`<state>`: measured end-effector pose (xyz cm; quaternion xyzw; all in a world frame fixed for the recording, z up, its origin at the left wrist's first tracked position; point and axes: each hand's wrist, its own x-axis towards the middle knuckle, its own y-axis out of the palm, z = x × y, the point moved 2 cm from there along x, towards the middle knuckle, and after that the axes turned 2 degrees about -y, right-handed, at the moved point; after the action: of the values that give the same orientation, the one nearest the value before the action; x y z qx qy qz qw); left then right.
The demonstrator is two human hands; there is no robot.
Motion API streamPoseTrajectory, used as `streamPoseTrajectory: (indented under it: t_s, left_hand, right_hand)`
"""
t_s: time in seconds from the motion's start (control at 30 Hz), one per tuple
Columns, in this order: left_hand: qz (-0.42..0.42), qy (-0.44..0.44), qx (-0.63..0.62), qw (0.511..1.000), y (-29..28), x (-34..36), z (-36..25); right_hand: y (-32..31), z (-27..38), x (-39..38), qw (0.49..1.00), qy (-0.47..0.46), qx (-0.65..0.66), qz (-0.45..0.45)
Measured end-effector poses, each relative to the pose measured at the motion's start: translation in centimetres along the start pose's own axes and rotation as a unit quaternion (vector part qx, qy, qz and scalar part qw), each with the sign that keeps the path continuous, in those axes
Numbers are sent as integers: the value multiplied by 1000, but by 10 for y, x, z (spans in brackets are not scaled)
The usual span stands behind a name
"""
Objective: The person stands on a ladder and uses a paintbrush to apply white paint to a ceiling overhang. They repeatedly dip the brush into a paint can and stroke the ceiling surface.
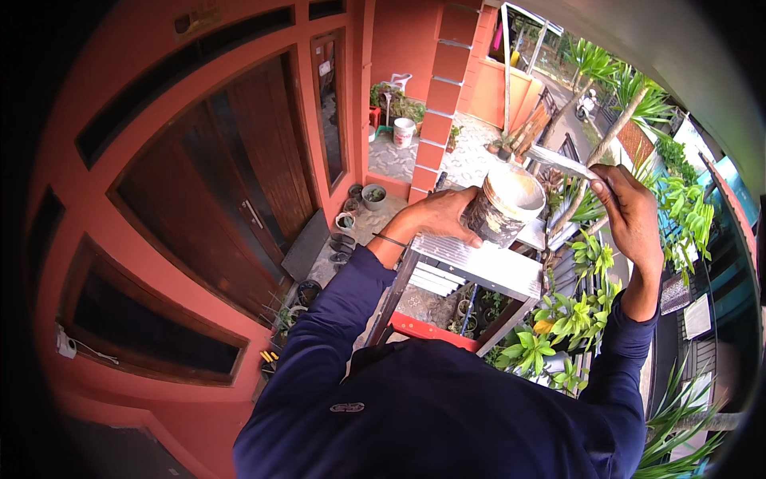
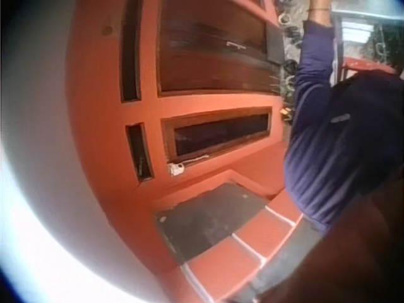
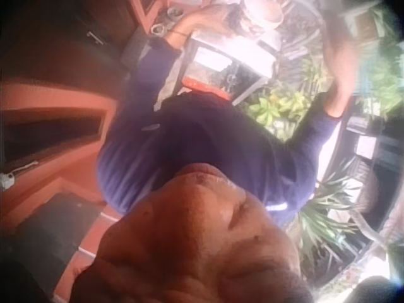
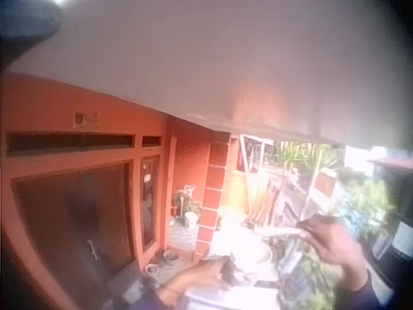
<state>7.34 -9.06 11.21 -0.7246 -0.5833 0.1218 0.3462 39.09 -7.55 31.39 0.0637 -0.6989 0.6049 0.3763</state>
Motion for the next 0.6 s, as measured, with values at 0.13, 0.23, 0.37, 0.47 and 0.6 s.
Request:
streamPoseTrajectory:
  t_s: [0.13, 0.23, 0.37, 0.47, 0.6]
  left_hand:
    - [-2, 5, -13, 1000, 0, -2, -2]
    - [0, -13, -16, 1000, -2, -3, -3]
    - [-36, 41, -49, 997, 1, -1, 1]
    - [-31, 46, -143, 988, -2, 9, 6]
    - [-1, 88, -152, 984, -9, 19, -1]
  right_hand:
    - [-14, 19, 6, 991, -53, -103, 73]
    - [-10, 30, 7, 985, -66, -139, 72]
    - [3, 31, 0, 985, -56, -153, 57]
    - [10, 26, -6, 988, -28, -138, 60]
    - [16, 24, -11, 991, -23, -126, 27]
